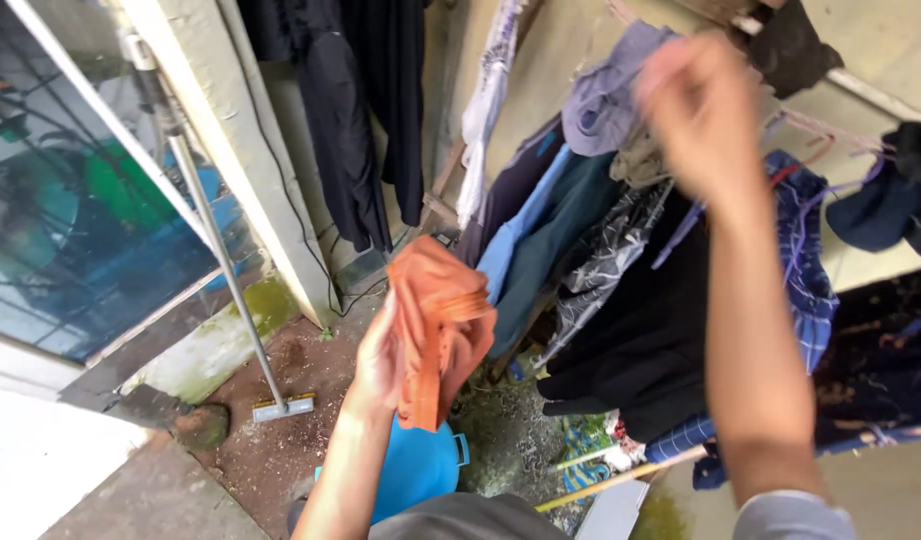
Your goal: Hanging various items of clothing and laundry on a drying line or hangers.
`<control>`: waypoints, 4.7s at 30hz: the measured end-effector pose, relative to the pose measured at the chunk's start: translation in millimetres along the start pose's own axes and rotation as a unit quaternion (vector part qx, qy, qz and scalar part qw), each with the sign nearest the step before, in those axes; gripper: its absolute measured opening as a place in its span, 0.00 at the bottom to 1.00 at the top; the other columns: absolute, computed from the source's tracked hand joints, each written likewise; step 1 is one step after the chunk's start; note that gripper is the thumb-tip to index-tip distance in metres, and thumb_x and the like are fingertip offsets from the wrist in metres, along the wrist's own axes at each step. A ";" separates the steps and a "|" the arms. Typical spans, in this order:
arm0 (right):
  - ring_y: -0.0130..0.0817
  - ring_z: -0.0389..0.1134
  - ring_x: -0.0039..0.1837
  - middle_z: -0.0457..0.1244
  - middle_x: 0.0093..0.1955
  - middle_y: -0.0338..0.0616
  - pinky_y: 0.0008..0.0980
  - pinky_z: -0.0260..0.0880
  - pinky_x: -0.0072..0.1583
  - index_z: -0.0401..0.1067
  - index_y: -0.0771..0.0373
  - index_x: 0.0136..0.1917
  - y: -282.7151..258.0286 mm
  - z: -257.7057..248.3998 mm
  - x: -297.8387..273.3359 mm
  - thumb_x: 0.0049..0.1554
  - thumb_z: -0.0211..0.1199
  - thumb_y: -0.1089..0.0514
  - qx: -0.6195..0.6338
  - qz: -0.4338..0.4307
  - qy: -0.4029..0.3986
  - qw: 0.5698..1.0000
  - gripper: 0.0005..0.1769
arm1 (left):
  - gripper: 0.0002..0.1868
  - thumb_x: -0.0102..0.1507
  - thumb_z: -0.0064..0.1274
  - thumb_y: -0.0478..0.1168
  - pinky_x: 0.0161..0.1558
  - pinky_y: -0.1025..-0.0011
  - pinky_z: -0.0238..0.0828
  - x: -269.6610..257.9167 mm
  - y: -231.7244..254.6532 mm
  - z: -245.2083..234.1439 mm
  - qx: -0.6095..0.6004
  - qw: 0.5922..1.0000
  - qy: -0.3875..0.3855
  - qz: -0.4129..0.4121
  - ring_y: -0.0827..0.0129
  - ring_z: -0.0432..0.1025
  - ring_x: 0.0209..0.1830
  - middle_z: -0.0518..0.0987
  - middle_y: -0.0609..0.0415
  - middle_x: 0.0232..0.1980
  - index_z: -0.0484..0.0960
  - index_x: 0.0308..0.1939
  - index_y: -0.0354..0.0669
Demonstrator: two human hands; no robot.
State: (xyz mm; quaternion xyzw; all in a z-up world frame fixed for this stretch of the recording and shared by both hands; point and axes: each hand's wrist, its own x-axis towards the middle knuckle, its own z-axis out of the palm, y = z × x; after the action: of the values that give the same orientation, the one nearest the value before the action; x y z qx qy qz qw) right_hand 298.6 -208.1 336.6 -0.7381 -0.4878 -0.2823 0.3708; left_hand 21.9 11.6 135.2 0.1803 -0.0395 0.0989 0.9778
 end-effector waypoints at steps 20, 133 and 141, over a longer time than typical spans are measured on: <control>0.18 0.66 0.42 0.69 0.38 0.34 0.25 0.69 0.45 0.76 0.69 0.47 -135.8 174.0 -129.5 0.60 0.56 0.57 0.311 0.293 -0.218 0.877 0.13 | 0.22 0.60 0.60 0.39 0.62 0.59 0.65 -42.9 -8.2 19.9 0.759 0.568 0.087 0.306 0.49 0.70 0.60 0.76 0.39 0.57 0.74 0.55 0.33; 0.41 0.61 0.73 0.60 0.73 0.51 0.42 0.67 0.70 0.67 0.60 0.70 -203.6 164.0 -329.8 0.67 0.50 0.61 0.812 0.509 0.188 0.214 0.19 | 0.17 0.80 0.51 0.40 0.60 0.59 0.64 -98.0 -120.6 -283.3 0.076 0.973 0.218 -0.020 0.65 0.65 0.54 0.72 0.49 0.63 0.69 0.69 0.35; 0.46 0.65 0.72 0.60 0.72 0.56 0.48 0.71 0.69 0.65 0.63 0.72 -168.0 149.1 -330.5 0.70 0.47 0.62 0.885 0.401 0.202 0.120 0.19 | 0.16 0.69 0.43 0.40 0.63 0.65 0.69 -79.7 -39.7 -157.9 0.000 0.968 0.250 -0.023 0.66 0.75 0.57 0.83 0.52 0.56 0.77 0.58 0.41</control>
State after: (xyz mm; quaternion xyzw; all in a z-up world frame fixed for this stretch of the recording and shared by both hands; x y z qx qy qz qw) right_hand 30.2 -212.4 40.6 0.1007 0.0622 0.3978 0.9098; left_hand -41.1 17.9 -34.6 0.1504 0.2106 0.1185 0.9586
